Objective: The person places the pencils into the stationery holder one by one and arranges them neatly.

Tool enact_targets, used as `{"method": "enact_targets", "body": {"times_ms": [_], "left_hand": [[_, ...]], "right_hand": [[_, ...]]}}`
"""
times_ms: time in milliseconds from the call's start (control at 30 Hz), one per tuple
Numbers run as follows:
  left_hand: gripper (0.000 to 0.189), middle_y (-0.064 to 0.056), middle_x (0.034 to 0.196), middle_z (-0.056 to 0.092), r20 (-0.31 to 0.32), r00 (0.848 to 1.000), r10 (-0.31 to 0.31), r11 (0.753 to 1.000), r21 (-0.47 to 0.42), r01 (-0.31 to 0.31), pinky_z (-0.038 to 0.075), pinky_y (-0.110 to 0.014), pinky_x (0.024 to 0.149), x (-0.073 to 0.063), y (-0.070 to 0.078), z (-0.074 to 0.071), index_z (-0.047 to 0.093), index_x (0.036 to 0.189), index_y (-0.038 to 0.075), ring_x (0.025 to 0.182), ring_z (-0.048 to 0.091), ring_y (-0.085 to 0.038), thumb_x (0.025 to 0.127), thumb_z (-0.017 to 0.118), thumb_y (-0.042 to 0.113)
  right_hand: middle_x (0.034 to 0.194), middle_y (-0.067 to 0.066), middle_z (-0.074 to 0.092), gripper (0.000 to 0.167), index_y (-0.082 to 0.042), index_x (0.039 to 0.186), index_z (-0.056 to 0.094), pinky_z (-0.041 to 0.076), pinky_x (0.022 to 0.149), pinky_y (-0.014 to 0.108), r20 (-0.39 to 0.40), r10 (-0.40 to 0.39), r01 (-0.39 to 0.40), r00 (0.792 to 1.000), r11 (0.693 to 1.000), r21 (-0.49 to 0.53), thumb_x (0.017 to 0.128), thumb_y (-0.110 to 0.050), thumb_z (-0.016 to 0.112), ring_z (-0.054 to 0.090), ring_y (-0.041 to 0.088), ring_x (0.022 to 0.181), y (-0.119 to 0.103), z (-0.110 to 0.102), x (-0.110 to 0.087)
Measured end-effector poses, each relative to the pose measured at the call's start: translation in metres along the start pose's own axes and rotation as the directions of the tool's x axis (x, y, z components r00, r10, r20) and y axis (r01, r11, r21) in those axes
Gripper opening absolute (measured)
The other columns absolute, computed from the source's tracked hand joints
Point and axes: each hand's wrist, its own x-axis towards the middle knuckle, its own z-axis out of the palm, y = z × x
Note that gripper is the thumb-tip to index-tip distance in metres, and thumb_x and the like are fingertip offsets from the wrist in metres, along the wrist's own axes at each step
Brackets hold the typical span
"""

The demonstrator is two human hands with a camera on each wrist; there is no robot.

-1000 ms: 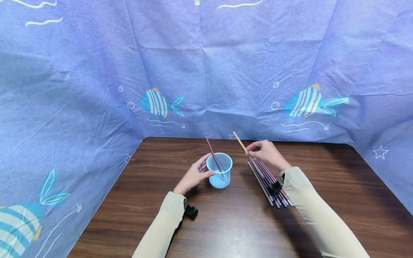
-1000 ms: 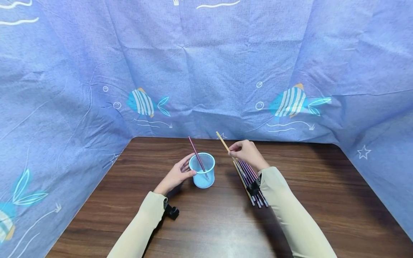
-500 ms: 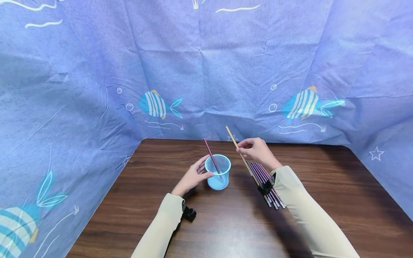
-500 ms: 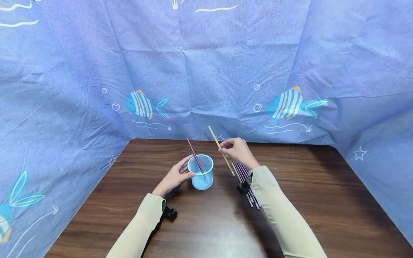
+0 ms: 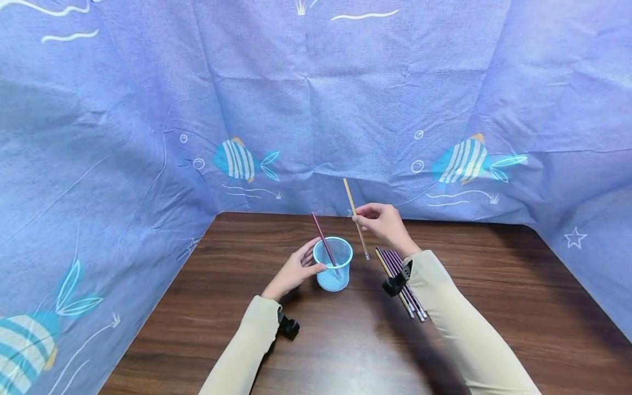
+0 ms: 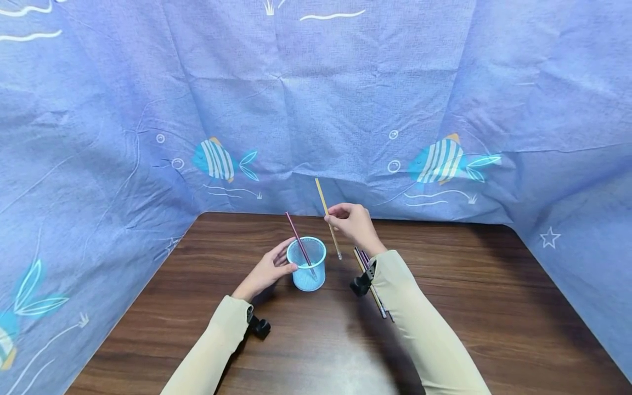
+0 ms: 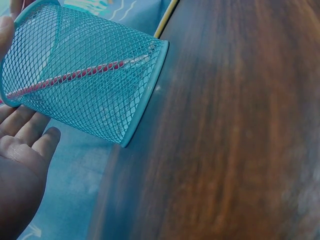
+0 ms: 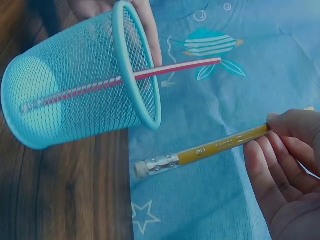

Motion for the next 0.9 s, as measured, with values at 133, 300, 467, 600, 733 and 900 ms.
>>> {"method": "enact_targets", "body": {"times_ms": [133, 300, 467, 600, 733, 900], "left_hand": [[0.073, -0.013, 0.156, 0.031, -0.014, 1.000, 0.015, 1.000, 0.003, -0.014, 0.027, -0.038, 0.119, 0.000, -0.003, 0.000, 0.026, 0.152, 0.013, 0.144, 0.028, -0.025, 0.091, 0.066, 0.010], [0.074, -0.012, 0.154, 0.035, -0.026, 0.999, 0.034, 0.999, 0.010, -0.034, 0.029, -0.038, 0.118, 0.000, -0.003, 0.001, 0.030, 0.151, 0.014, 0.143, 0.032, -0.024, 0.089, 0.069, 0.017], [0.076, -0.014, 0.154, 0.035, -0.024, 0.999, 0.042, 0.999, 0.016, -0.042, 0.030, -0.039, 0.117, 0.000, -0.003, 0.001, 0.030, 0.151, 0.013, 0.142, 0.033, -0.027, 0.088, 0.071, 0.021], [0.073, -0.013, 0.154, 0.035, -0.026, 0.999, 0.037, 0.999, 0.014, -0.037, 0.030, -0.040, 0.118, 0.001, -0.002, 0.001, 0.029, 0.151, 0.013, 0.142, 0.033, -0.027, 0.090, 0.068, 0.014], [0.070, -0.012, 0.154, 0.035, -0.028, 0.999, 0.034, 0.999, 0.010, -0.034, 0.029, -0.040, 0.118, 0.001, -0.002, 0.001, 0.029, 0.151, 0.014, 0.143, 0.032, -0.025, 0.091, 0.065, 0.007], [0.070, -0.013, 0.154, 0.034, -0.024, 0.999, 0.034, 0.999, 0.012, -0.034, 0.029, -0.041, 0.118, 0.001, -0.003, 0.001, 0.028, 0.151, 0.012, 0.143, 0.032, -0.027, 0.091, 0.063, 0.004]], "right_hand": [[0.094, 0.021, 0.071, 0.024, 0.005, 0.103, 0.069, 0.061, 0.066, 0.023, -0.001, 0.004, -0.004, 1.000, 1.000, 0.025, 0.086, -0.012, 0.071, 0.069, 0.021, 0.079, -0.005, 0.005, 0.003], [0.096, 0.022, 0.071, 0.025, 0.006, 0.105, 0.068, 0.061, 0.068, 0.024, 0.007, -0.014, 0.013, 1.000, 0.998, 0.057, 0.087, -0.012, 0.070, 0.067, 0.015, 0.076, -0.011, 0.012, 0.006], [0.099, 0.022, 0.071, 0.026, 0.005, 0.106, 0.068, 0.061, 0.070, 0.025, 0.004, -0.028, 0.028, 1.000, 0.997, 0.076, 0.087, -0.013, 0.070, 0.069, 0.026, 0.084, -0.013, 0.020, 0.008], [0.099, 0.022, 0.070, 0.024, 0.004, 0.105, 0.068, 0.061, 0.070, 0.025, -0.001, -0.036, 0.036, 0.999, 0.996, 0.078, 0.088, -0.013, 0.070, 0.068, 0.035, 0.089, -0.013, 0.026, 0.011], [0.098, 0.022, 0.070, 0.022, 0.004, 0.104, 0.068, 0.061, 0.070, 0.026, 0.007, -0.031, 0.030, 1.000, 0.996, 0.078, 0.088, -0.011, 0.070, 0.068, 0.037, 0.089, -0.011, 0.032, 0.011], [0.095, 0.018, 0.072, 0.021, 0.002, 0.101, 0.069, 0.061, 0.070, 0.025, 0.045, -0.017, 0.015, 0.999, 0.999, 0.046, 0.087, -0.013, 0.071, 0.070, 0.027, 0.084, -0.003, 0.040, 0.008]]}}
